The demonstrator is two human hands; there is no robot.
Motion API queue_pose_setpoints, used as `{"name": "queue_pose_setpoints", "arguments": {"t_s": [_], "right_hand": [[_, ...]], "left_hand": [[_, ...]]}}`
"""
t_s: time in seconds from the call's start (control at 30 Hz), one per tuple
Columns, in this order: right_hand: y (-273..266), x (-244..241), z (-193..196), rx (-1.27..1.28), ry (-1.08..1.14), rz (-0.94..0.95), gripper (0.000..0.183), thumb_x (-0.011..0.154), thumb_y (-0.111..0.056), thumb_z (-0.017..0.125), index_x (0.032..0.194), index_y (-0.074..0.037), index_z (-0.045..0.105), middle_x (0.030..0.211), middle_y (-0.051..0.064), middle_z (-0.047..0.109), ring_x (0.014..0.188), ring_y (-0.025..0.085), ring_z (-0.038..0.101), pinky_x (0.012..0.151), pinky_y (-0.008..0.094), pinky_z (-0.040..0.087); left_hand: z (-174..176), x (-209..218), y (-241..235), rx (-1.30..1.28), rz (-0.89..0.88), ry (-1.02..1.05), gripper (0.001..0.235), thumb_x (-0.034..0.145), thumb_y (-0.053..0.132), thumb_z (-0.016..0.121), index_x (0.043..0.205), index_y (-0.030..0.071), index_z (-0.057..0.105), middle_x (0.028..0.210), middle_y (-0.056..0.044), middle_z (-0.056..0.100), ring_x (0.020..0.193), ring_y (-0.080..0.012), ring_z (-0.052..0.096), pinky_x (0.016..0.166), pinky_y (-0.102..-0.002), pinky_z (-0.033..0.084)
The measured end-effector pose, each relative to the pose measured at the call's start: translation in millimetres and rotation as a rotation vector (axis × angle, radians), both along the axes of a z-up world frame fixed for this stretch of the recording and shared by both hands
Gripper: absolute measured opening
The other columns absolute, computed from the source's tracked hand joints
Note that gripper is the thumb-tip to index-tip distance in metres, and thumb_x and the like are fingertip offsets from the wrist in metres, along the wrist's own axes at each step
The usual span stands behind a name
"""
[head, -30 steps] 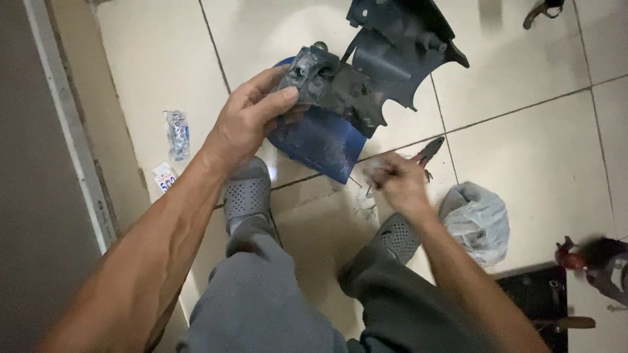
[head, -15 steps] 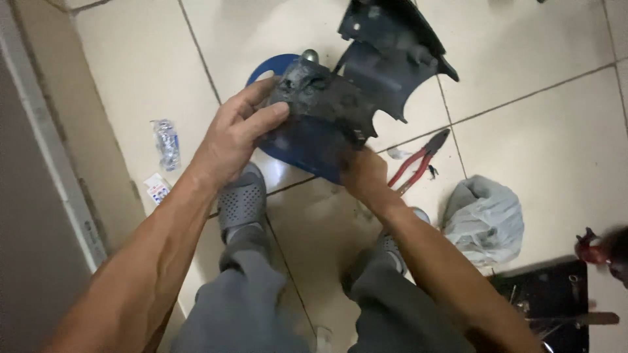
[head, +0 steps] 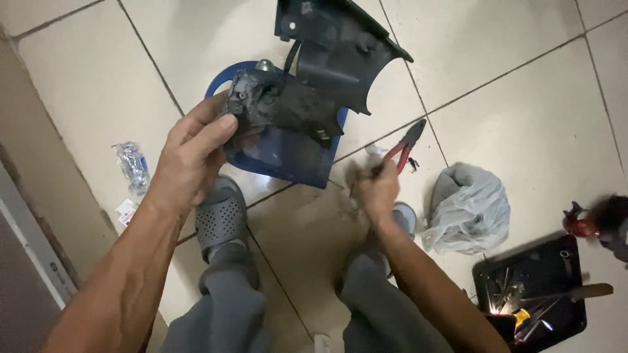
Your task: The person retrieves a black plastic motorcycle part from a blue tray, then uses a white tube to apply adhesive to several areas of the part. They repeatedly pick up and reposition the part while applying the substance.
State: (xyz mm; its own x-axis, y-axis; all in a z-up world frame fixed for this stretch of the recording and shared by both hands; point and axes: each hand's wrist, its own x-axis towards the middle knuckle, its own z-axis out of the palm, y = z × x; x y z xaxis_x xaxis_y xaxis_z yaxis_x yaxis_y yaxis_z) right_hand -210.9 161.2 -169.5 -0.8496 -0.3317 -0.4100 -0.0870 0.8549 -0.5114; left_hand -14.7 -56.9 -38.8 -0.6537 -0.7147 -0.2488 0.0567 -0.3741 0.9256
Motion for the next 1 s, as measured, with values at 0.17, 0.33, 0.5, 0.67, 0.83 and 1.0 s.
{"name": "queue_pose_setpoints", "arguments": {"t_s": [0.17, 0.33, 0.5, 0.67, 0.83, 1.0], "right_hand": [[8, -39, -28, -0.1, 0.112, -0.108, 0.047, 0.082, -0.014, 0.078, 0.125, -0.011, 0.059, 0.112, 0.016, 0.069, 0.113, 0.037, 0.067, 0.102, 0.051, 0.046], [-1, -39, -29, -0.065, 0.133, -0.009, 0.041, 0.093, -0.007, 0.061, 0.133, -0.011, 0.065, 0.116, 0.024, 0.063, 0.117, 0.043, 0.062, 0.105, 0.052, 0.043], [10, -56, -63, 0.034, 0.195, 0.087, 0.024, 0.091, -0.02, 0.067, 0.102, 0.0, 0.074, 0.098, 0.028, 0.069, 0.103, 0.047, 0.067, 0.094, 0.054, 0.049], [8, -28, 20, -0.087, 0.167, 0.024, 0.027, 0.091, -0.03, 0.07, 0.105, -0.006, 0.069, 0.096, 0.023, 0.071, 0.105, 0.044, 0.066, 0.096, 0.054, 0.047], [9, 0, 145, -0.4, 0.159, 0.148, 0.027, 0.096, -0.024, 0.066, 0.113, -0.003, 0.071, 0.114, 0.013, 0.073, 0.104, 0.024, 0.068, 0.088, 0.035, 0.057], [12, 16, 233, -0.356, 0.326, 0.425, 0.023, 0.092, -0.017, 0.07, 0.112, -0.009, 0.076, 0.105, 0.003, 0.075, 0.09, 0.015, 0.064, 0.075, 0.027, 0.051]], "left_hand": [[-2, -4, 6, -0.008, 0.039, -0.006, 0.061, 0.09, 0.029, 0.063, 0.14, -0.006, 0.053, 0.109, -0.027, 0.067, 0.095, -0.0311, 0.073, 0.081, -0.042, 0.064], [-2, 0, 5, 0.029, 0.061, 0.041, 0.064, 0.084, 0.027, 0.068, 0.139, -0.003, 0.056, 0.1, -0.023, 0.069, 0.088, -0.0256, 0.069, 0.073, -0.033, 0.06], [-2, 8, 0, -0.055, 0.051, 0.028, 0.063, 0.086, 0.021, 0.066, 0.141, -0.008, 0.053, 0.104, -0.03, 0.07, 0.093, -0.0312, 0.072, 0.077, -0.039, 0.061], [15, 14, -4, -0.115, 0.001, 0.053, 0.062, 0.088, 0.021, 0.066, 0.14, -0.008, 0.053, 0.103, -0.031, 0.072, 0.088, -0.0314, 0.073, 0.074, -0.039, 0.061], [47, 27, 0, -0.133, -0.125, -0.23, 0.075, 0.085, 0.046, 0.058, 0.149, 0.007, 0.048, 0.147, -0.013, 0.056, 0.133, -0.0266, 0.054, 0.11, -0.036, 0.044], [68, 31, 12, -0.061, -0.093, -0.226, 0.082, 0.076, 0.049, 0.064, 0.148, 0.01, 0.051, 0.148, -0.011, 0.057, 0.131, -0.0241, 0.058, 0.105, -0.035, 0.048]]}}
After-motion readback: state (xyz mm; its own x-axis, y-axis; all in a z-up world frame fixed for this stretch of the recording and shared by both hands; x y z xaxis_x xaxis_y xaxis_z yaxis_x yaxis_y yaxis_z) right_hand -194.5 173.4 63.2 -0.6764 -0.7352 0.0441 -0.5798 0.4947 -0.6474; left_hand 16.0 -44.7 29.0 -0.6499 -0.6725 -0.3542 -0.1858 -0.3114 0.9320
